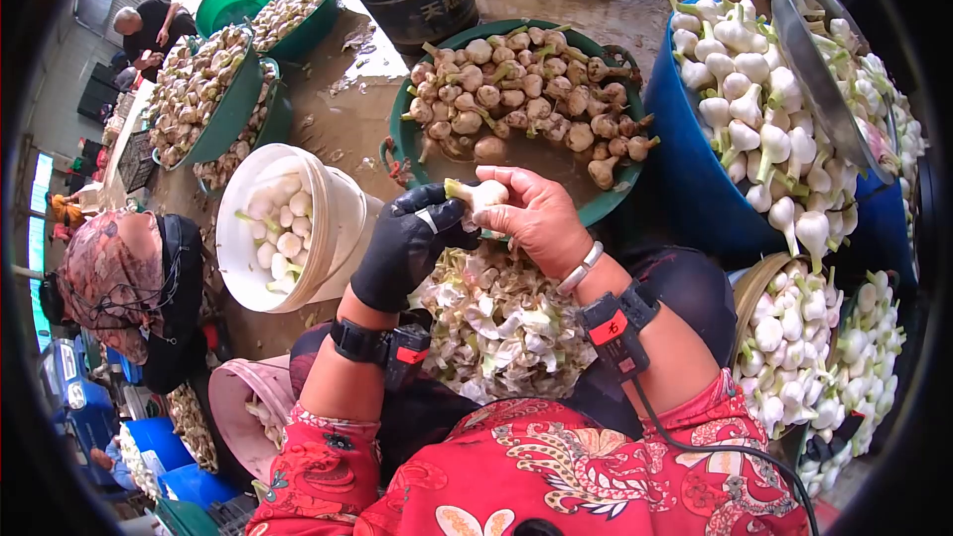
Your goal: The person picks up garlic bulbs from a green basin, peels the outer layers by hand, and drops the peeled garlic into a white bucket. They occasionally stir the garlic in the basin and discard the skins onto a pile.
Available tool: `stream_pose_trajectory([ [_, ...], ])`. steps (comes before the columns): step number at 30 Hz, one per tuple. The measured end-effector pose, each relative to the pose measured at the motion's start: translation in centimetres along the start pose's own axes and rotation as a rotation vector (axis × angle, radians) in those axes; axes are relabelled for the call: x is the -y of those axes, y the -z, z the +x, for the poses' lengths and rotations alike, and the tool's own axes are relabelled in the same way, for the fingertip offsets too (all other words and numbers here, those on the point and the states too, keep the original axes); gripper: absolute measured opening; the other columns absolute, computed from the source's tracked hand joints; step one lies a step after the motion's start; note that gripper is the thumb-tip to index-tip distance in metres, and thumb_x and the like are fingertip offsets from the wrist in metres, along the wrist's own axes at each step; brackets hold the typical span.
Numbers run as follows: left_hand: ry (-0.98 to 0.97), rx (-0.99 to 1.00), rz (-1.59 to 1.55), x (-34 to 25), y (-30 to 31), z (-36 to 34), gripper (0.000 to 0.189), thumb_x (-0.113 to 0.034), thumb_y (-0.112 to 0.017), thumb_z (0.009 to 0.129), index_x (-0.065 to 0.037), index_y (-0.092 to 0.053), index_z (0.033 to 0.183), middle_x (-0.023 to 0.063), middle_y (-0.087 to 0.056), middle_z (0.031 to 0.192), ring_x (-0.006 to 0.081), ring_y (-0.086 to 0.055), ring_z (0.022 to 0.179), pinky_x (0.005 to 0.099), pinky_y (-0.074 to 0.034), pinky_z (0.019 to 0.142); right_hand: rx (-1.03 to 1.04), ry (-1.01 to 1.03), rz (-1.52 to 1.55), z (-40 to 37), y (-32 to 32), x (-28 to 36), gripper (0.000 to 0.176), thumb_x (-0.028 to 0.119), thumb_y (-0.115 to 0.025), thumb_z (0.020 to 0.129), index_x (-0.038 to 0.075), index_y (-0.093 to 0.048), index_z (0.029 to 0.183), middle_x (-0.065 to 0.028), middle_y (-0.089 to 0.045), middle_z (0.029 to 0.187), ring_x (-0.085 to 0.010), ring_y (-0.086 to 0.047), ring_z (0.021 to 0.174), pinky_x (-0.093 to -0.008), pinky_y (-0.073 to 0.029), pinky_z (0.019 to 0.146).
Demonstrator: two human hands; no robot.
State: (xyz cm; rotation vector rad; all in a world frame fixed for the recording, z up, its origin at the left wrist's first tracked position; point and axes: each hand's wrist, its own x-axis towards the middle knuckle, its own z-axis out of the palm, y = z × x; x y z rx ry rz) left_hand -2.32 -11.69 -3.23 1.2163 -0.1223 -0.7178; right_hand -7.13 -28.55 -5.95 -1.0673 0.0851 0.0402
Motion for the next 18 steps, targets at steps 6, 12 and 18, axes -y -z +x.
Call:
stream_pose_trajectory([
  [6,-0.005,-0.048,-0.052,0.0,-0.7,0.4,0.024,-0.014,-0.058,0.089,0.003,-0.058,0.105,0.0091,-0.063,0.096,0.0174,-0.063,0.079,0.0309,-0.054,0.069,-0.022,-0.002,0.056,0.2,0.2,0.3,0.052,-0.003,-0.071,0.076,-0.004,-0.051,0.124,-0.0020,-0.062,0.092,-0.0079,-0.057,0.081,-0.0226,-0.050,0.073],
  [12,-0.047,-0.141,0.135,0.4,-0.8,0.8,0.017,-0.012,-0.062,0.086,0.000,-0.062,0.098,0.0038,-0.061,0.080,0.0131,-0.060,0.068,0.0270,-0.051,0.061,-0.070,0.138,-0.180,0.2,-0.3,-0.6,0.038,0.016,-0.063,0.088,-0.001,-0.051,0.121,-0.0020,-0.059,0.082,-0.0069,-0.055,0.071,-0.0218,-0.048,0.062],
  [18,-0.541,-0.176,0.950,1.6,0.8,2.0,0.007,-0.008,-0.063,0.083,-0.003,-0.063,0.087,0.0021,-0.060,0.073,0.0104,-0.056,0.064,0.0283,-0.045,0.056,-0.020,-0.369,0.328,0.3,0.4,0.9,0.029,0.035,-0.054,0.093,0.007,-0.055,0.100,-0.0061,-0.061,0.076,-0.0087,-0.053,0.057,-0.0223,-0.043,0.048],
])
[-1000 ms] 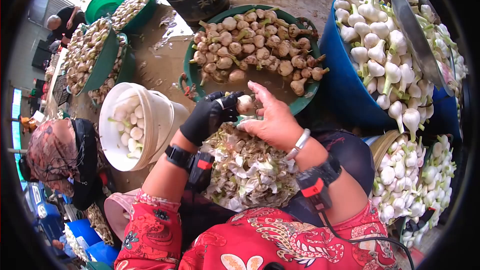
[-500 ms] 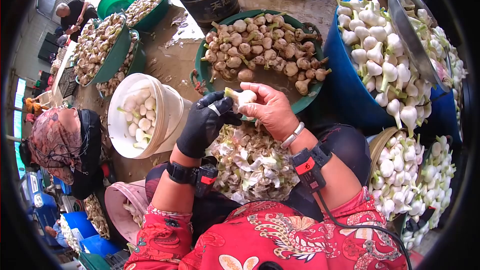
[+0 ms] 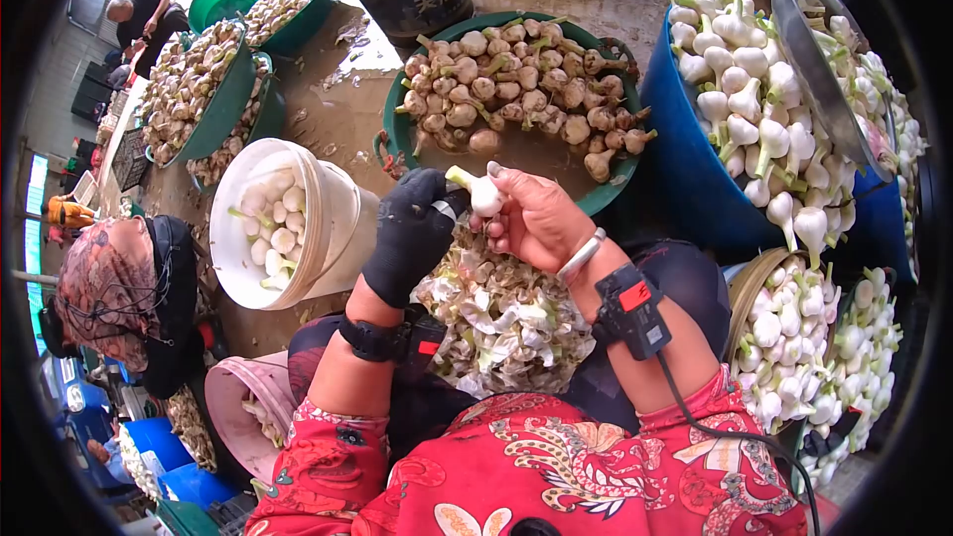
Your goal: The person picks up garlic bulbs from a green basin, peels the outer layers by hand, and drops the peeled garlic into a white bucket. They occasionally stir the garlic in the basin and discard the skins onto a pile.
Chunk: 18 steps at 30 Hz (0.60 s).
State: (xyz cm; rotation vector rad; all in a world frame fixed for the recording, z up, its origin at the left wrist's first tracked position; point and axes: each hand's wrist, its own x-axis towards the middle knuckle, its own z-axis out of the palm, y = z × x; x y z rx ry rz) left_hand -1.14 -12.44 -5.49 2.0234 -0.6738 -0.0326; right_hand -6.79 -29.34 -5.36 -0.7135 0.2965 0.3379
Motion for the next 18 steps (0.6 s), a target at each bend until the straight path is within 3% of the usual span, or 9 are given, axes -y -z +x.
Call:
stream_pose_trajectory([
  [1,-0.221,-0.025,0.231,-0.1,0.1,0.1,0.007,-0.008,-0.063,0.083,-0.002,-0.063,0.087,0.0023,-0.060,0.072,0.0096,-0.055,0.063,0.0278,-0.044,0.057,0.032,-0.154,0.102,0.1,0.6,0.1,0.030,0.036,-0.053,0.093,0.007,-0.055,0.102,-0.0071,-0.061,0.076,-0.0098,-0.053,0.057,-0.0230,-0.043,0.048],
  [3,-0.221,0.005,0.266,-0.7,0.1,0.1,0.007,-0.006,-0.063,0.081,-0.002,-0.063,0.088,0.0019,-0.059,0.073,0.0092,-0.055,0.065,0.0273,-0.045,0.058,0.065,-0.186,0.162,0.1,0.7,0.3,0.030,0.035,-0.054,0.093,0.007,-0.055,0.102,-0.0090,-0.062,0.078,-0.0119,-0.056,0.059,-0.0252,-0.047,0.050],
  [5,0.245,0.083,-0.308,-1.2,-0.2,-0.3,0.009,-0.004,-0.058,0.083,-0.001,-0.062,0.091,0.0023,-0.063,0.080,0.0103,-0.058,0.069,0.0254,-0.048,0.065,-0.049,-0.166,0.222,-0.5,0.3,0.7,0.032,0.036,-0.054,0.092,0.006,-0.055,0.103,-0.0103,-0.063,0.080,-0.0146,-0.060,0.064,-0.0275,-0.050,0.053],
  [7,0.326,0.084,-0.394,-1.8,-0.2,-0.2,0.010,-0.004,-0.058,0.083,0.000,-0.062,0.091,0.0027,-0.063,0.080,0.0102,-0.058,0.070,0.0251,-0.048,0.066,-0.083,-0.131,0.092,-0.7,0.0,1.0,0.034,0.036,-0.058,0.090,0.005,-0.054,0.104,-0.0088,-0.062,0.081,-0.0166,-0.063,0.070,-0.0291,-0.052,0.057],
  [12,0.231,0.144,-0.418,0.0,-0.5,-0.2,0.010,-0.006,-0.059,0.079,-0.001,-0.061,0.088,0.0058,-0.060,0.077,0.0154,-0.058,0.069,0.0295,-0.047,0.063,-0.215,0.658,-0.911,-0.1,1.1,-1.2,0.039,0.019,-0.071,0.074,0.005,-0.053,0.105,-0.0063,-0.063,0.075,-0.0129,-0.059,0.066,-0.0299,-0.049,0.060],
  [14,-0.068,0.039,-0.035,-0.5,-0.8,-0.1,0.011,-0.009,-0.063,0.072,-0.003,-0.059,0.080,0.0157,-0.057,0.073,0.0321,-0.056,0.069,0.0395,-0.044,0.063,-0.231,0.516,-0.950,0.3,1.7,-1.6,0.024,0.015,-0.066,0.078,0.004,-0.056,0.096,-0.0065,-0.061,0.071,-0.0154,-0.061,0.062,-0.0310,-0.050,0.057],
  [15,-0.150,0.049,0.099,0.3,-1.0,-0.2,0.012,-0.013,-0.065,0.072,-0.004,-0.059,0.079,0.0173,-0.057,0.075,0.0366,-0.055,0.072,0.0414,-0.044,0.065,-0.111,0.179,-0.721,-0.8,0.6,-0.1,0.015,0.016,-0.062,0.081,0.003,-0.057,0.085,-0.0065,-0.059,0.066,-0.0155,-0.058,0.054,-0.0310,-0.047,0.048],
  [16,-0.162,0.073,0.086,0.5,-1.4,-0.6,0.013,-0.015,-0.066,0.072,-0.005,-0.058,0.077,0.0174,-0.057,0.073,0.0369,-0.055,0.073,0.0426,-0.044,0.065,0.109,-0.089,-0.583,-0.6,1.5,0.6,0.018,0.019,-0.059,0.083,0.003,-0.055,0.076,-0.0056,-0.055,0.061,-0.0154,-0.055,0.047,-0.0292,-0.043,0.042],
  [18,-0.128,0.088,0.191,-0.7,-0.9,-1.5,0.013,-0.014,-0.066,0.072,-0.005,-0.057,0.075,0.0177,-0.057,0.074,0.0387,-0.055,0.074,0.0435,-0.043,0.064,0.125,-0.194,-0.601,-1.5,0.5,1.5,0.022,0.022,-0.057,0.085,0.004,-0.054,0.072,-0.0046,-0.054,0.059,-0.0153,-0.055,0.046,-0.0261,-0.044,0.041],
])
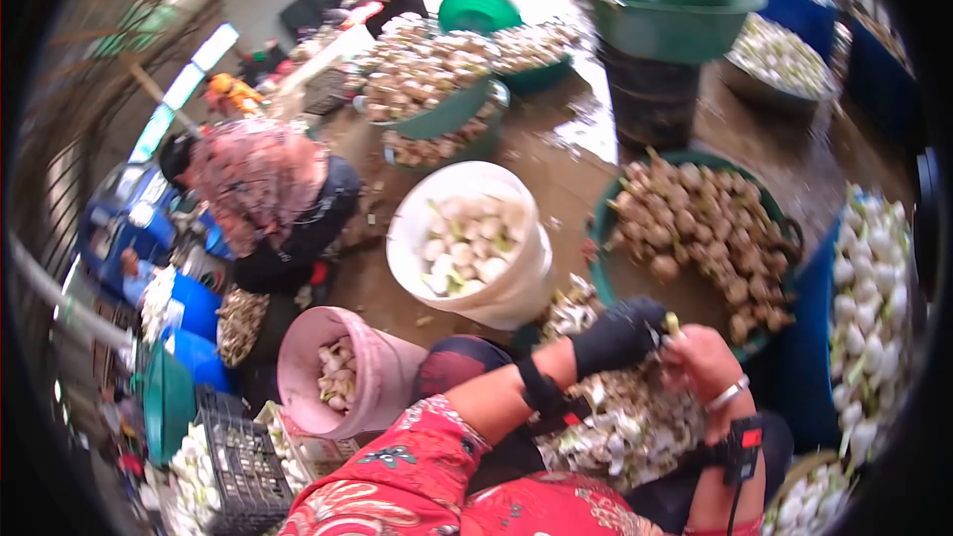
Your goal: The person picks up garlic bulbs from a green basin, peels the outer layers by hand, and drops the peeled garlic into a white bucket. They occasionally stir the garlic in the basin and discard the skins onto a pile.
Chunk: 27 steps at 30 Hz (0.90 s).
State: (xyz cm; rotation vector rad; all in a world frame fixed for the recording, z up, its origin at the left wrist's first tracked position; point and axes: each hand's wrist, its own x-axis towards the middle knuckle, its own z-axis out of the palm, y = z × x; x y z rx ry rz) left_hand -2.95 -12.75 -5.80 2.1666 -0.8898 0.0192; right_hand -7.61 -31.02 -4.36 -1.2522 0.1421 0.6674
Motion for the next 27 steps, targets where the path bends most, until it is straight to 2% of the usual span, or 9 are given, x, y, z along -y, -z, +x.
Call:
stream_pose_trajectory([
  [3,0.016,-0.072,-0.094,-1.1,1.3,-1.4,0.011,-0.012,-0.061,0.075,-0.004,-0.054,0.078,0.0182,-0.055,0.071,0.0369,-0.054,0.068,0.0408,-0.043,0.061,0.065,-0.029,0.023,-0.4,-0.7,0.5,0.021,0.024,-0.058,0.085,0.005,-0.055,0.075,-0.0038,-0.056,0.062,-0.0141,-0.055,0.047,-0.0241,-0.044,0.040],
  [5,0.305,0.030,-0.306,-3.2,3.2,-2.5,0.014,-0.014,-0.058,0.082,-0.002,-0.053,0.077,0.0108,-0.056,0.065,0.0221,-0.058,0.060,0.0356,-0.044,0.056,0.128,-0.037,0.090,-0.6,-1.2,0.7,0.023,0.026,-0.060,0.084,0.004,-0.058,0.082,-0.0069,-0.062,0.069,-0.0151,-0.057,0.048,-0.0241,-0.044,0.040],
  [7,0.336,0.010,-0.439,-3.3,3.4,-3.8,0.018,-0.018,-0.058,0.085,-0.003,-0.053,0.076,0.0066,-0.055,0.063,0.0159,-0.057,0.057,0.0325,-0.045,0.054,0.215,-0.114,0.140,-0.4,-0.8,0.2,0.023,0.024,-0.058,0.086,0.002,-0.058,0.091,-0.0091,-0.063,0.072,-0.0161,-0.058,0.049,-0.0248,-0.047,0.041],
  [11,0.532,0.040,-0.424,-4.6,5.3,-5.4,0.017,-0.018,-0.057,0.086,-0.001,-0.057,0.085,0.0076,-0.057,0.067,0.0147,-0.057,0.057,0.0298,-0.047,0.051,0.072,0.024,0.105,-1.6,-4.0,1.0,0.022,0.015,-0.059,0.085,0.000,-0.053,0.099,-0.0115,-0.064,0.075,-0.0172,-0.059,0.050,-0.0255,-0.049,0.043],
  [12,0.591,0.012,-0.655,-4.2,4.9,-6.0,0.016,-0.016,-0.056,0.087,-0.001,-0.058,0.091,0.0069,-0.058,0.069,0.0142,-0.058,0.058,0.0287,-0.049,0.051,0.066,0.112,0.088,-1.9,-4.5,1.0,0.023,0.011,-0.061,0.084,0.000,-0.052,0.102,-0.0119,-0.064,0.076,-0.0170,-0.060,0.050,-0.0250,-0.050,0.043],
  [14,0.566,0.006,-0.707,-4.3,4.6,-6.7,0.016,-0.015,-0.056,0.088,-0.001,-0.059,0.093,0.0063,-0.058,0.070,0.0142,-0.059,0.058,0.0284,-0.049,0.051,0.022,0.235,0.028,-2.1,-4.6,0.4,0.028,0.002,-0.063,0.079,0.000,-0.051,0.104,-0.0117,-0.065,0.078,-0.0154,-0.059,0.049,-0.0228,-0.049,0.040],
  [17,0.559,0.018,-0.665,-5.9,5.1,-7.4,0.016,-0.015,-0.057,0.087,-0.001,-0.059,0.094,0.0062,-0.059,0.070,0.0147,-0.059,0.059,0.0284,-0.051,0.053,0.086,0.267,-0.040,-1.8,-3.9,-0.8,0.027,0.003,-0.062,0.080,0.000,-0.051,0.104,-0.0101,-0.064,0.076,-0.0142,-0.058,0.047,-0.0221,-0.047,0.038],
  [22,0.624,0.107,-1.052,-7.5,5.7,-8.0,0.025,-0.021,-0.060,0.086,0.000,-0.060,0.098,0.0057,-0.060,0.072,0.0155,-0.059,0.060,0.0292,-0.052,0.056,0.160,0.092,0.143,-3.6,-4.0,0.5,0.016,0.006,-0.059,0.080,0.000,-0.058,0.095,-0.0078,-0.062,0.071,-0.0100,-0.052,0.047,-0.0203,-0.040,0.038],
  [27,0.588,0.076,-1.151,-8.7,5.5,-7.6,0.027,-0.022,-0.063,0.084,0.000,-0.059,0.099,0.0053,-0.059,0.075,0.0160,-0.058,0.062,0.0301,-0.052,0.058,0.185,0.163,0.122,-4.5,-4.0,1.2,0.017,0.007,-0.059,0.081,0.000,-0.058,0.096,-0.0074,-0.061,0.070,-0.0102,-0.051,0.046,-0.0205,-0.040,0.039],
])
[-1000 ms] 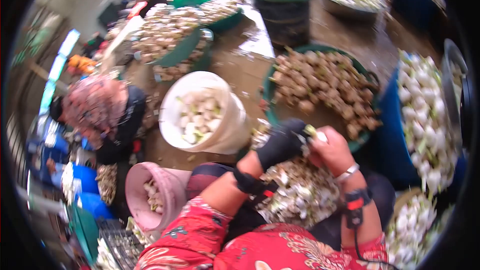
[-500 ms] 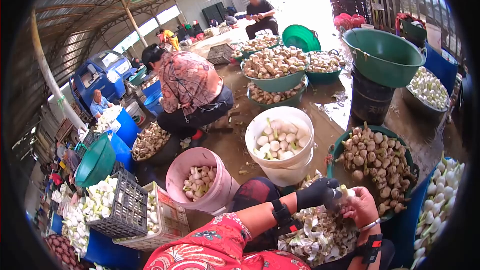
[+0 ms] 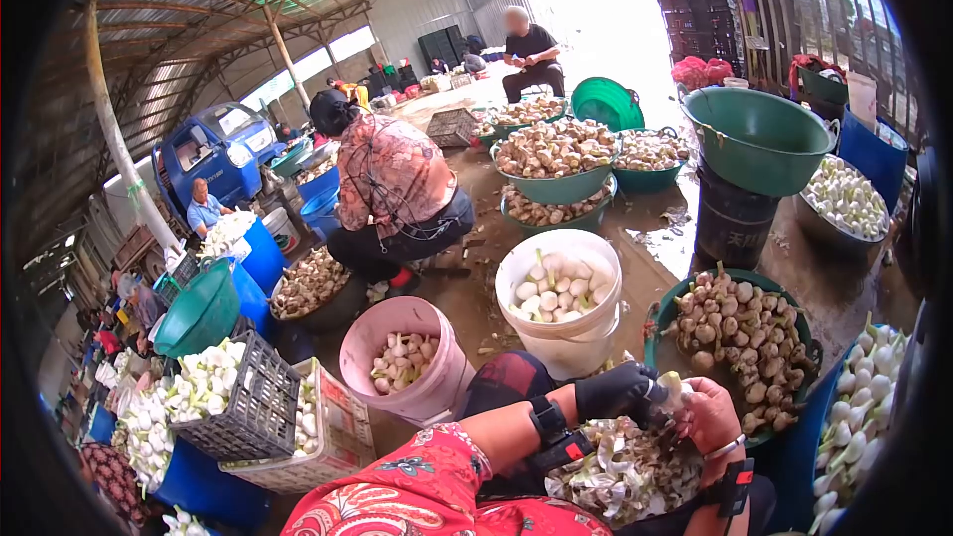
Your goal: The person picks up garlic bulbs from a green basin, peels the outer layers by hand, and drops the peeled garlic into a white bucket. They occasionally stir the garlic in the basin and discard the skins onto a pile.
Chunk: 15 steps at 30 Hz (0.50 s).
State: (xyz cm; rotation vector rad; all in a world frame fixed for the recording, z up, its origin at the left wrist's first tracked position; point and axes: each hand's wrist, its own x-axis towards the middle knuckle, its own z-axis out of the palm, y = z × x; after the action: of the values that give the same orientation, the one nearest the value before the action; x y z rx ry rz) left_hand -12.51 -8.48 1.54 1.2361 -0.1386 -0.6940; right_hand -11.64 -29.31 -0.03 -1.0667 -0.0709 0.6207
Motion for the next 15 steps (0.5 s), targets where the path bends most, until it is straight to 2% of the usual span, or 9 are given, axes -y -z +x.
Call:
stream_pose_trajectory([
  [3,-0.007,-0.055,-0.009,-0.3,-0.8,-0.2,0.028,-0.023,-0.064,0.082,0.000,-0.058,0.098,0.0055,-0.058,0.075,0.0164,-0.058,0.062,0.0303,-0.052,0.057,-0.024,0.068,-0.119,-0.3,0.1,0.0,0.016,0.009,-0.060,0.082,-0.001,-0.057,0.095,-0.0068,-0.061,0.069,-0.0103,-0.051,0.045,-0.0206,-0.040,0.039],
  [4,-0.046,-0.011,-0.021,0.1,-1.0,-0.1,0.022,-0.023,-0.063,0.083,-0.002,-0.059,0.091,0.0036,-0.057,0.072,0.0135,-0.057,0.060,0.0283,-0.048,0.054,-0.041,0.101,-0.165,-0.3,0.2,-0.1,0.016,0.010,-0.061,0.083,0.000,-0.057,0.094,-0.0065,-0.060,0.068,-0.0102,-0.051,0.045,-0.0207,-0.040,0.039],
  [8,-0.015,0.033,-0.031,0.5,-1.5,-0.9,0.013,-0.018,-0.062,0.083,-0.007,-0.058,0.077,-0.0002,-0.051,0.062,0.0105,-0.053,0.055,0.0266,-0.045,0.051,-0.006,-0.012,-0.111,-0.4,0.9,-0.8,0.011,0.011,-0.056,0.085,0.002,-0.059,0.091,-0.0053,-0.059,0.064,-0.0128,-0.050,0.042,-0.0226,-0.038,0.035],
  [9,-0.071,0.067,0.047,1.0,-1.2,-0.9,0.014,-0.017,-0.060,0.082,-0.008,-0.057,0.073,-0.0004,-0.050,0.060,0.0105,-0.052,0.053,0.0264,-0.043,0.050,-0.066,-0.049,-0.102,-1.3,-0.8,0.0,0.011,0.010,-0.055,0.084,0.003,-0.059,0.091,-0.0051,-0.059,0.065,-0.0122,-0.051,0.043,-0.0225,-0.038,0.036],
  [10,-0.497,0.147,0.479,2.3,-0.4,-0.4,0.015,-0.016,-0.058,0.082,-0.010,-0.056,0.068,-0.0006,-0.049,0.059,0.0102,-0.049,0.052,0.0268,-0.042,0.050,-0.072,-0.103,-0.044,-1.0,0.0,-0.5,0.014,0.013,-0.056,0.083,0.004,-0.059,0.093,-0.0050,-0.061,0.068,-0.0114,-0.052,0.046,-0.0218,-0.039,0.037],
  [12,-0.826,0.189,0.836,2.5,0.5,0.0,0.016,-0.012,-0.058,0.080,-0.007,-0.050,0.067,0.0050,-0.047,0.058,0.0169,-0.046,0.054,0.0313,-0.038,0.050,-0.033,-0.099,0.239,-1.0,-0.4,-1.7,0.020,0.020,-0.057,0.082,0.005,-0.059,0.095,-0.0046,-0.062,0.072,-0.0113,-0.053,0.048,-0.0207,-0.040,0.038],
  [13,-0.537,0.174,0.492,2.5,0.0,-0.6,0.015,-0.009,-0.059,0.077,-0.006,-0.049,0.066,0.0073,-0.048,0.058,0.0183,-0.042,0.053,0.0332,-0.037,0.051,-0.019,-0.152,0.319,-0.6,1.0,-2.9,0.023,0.023,-0.057,0.082,0.005,-0.059,0.097,-0.0053,-0.063,0.075,-0.0120,-0.054,0.050,-0.0205,-0.041,0.039],
  [14,-0.766,0.158,0.756,4.0,0.8,0.6,0.014,-0.007,-0.061,0.074,-0.006,-0.050,0.067,0.0087,-0.048,0.058,0.0172,-0.041,0.053,0.0335,-0.037,0.051,-0.005,-0.208,0.398,0.0,2.2,-3.5,0.026,0.025,-0.057,0.082,0.006,-0.059,0.099,-0.0059,-0.064,0.078,-0.0127,-0.056,0.052,-0.0202,-0.043,0.040],
  [15,-0.720,0.141,0.662,4.3,0.7,0.4,0.013,-0.007,-0.062,0.073,-0.006,-0.050,0.067,0.0094,-0.048,0.058,0.0187,-0.041,0.053,0.0339,-0.037,0.051,0.094,-0.216,0.458,-0.7,1.7,-3.4,0.027,0.026,-0.056,0.082,0.007,-0.059,0.101,-0.0077,-0.065,0.081,-0.0144,-0.060,0.056,-0.0205,-0.047,0.042],
])
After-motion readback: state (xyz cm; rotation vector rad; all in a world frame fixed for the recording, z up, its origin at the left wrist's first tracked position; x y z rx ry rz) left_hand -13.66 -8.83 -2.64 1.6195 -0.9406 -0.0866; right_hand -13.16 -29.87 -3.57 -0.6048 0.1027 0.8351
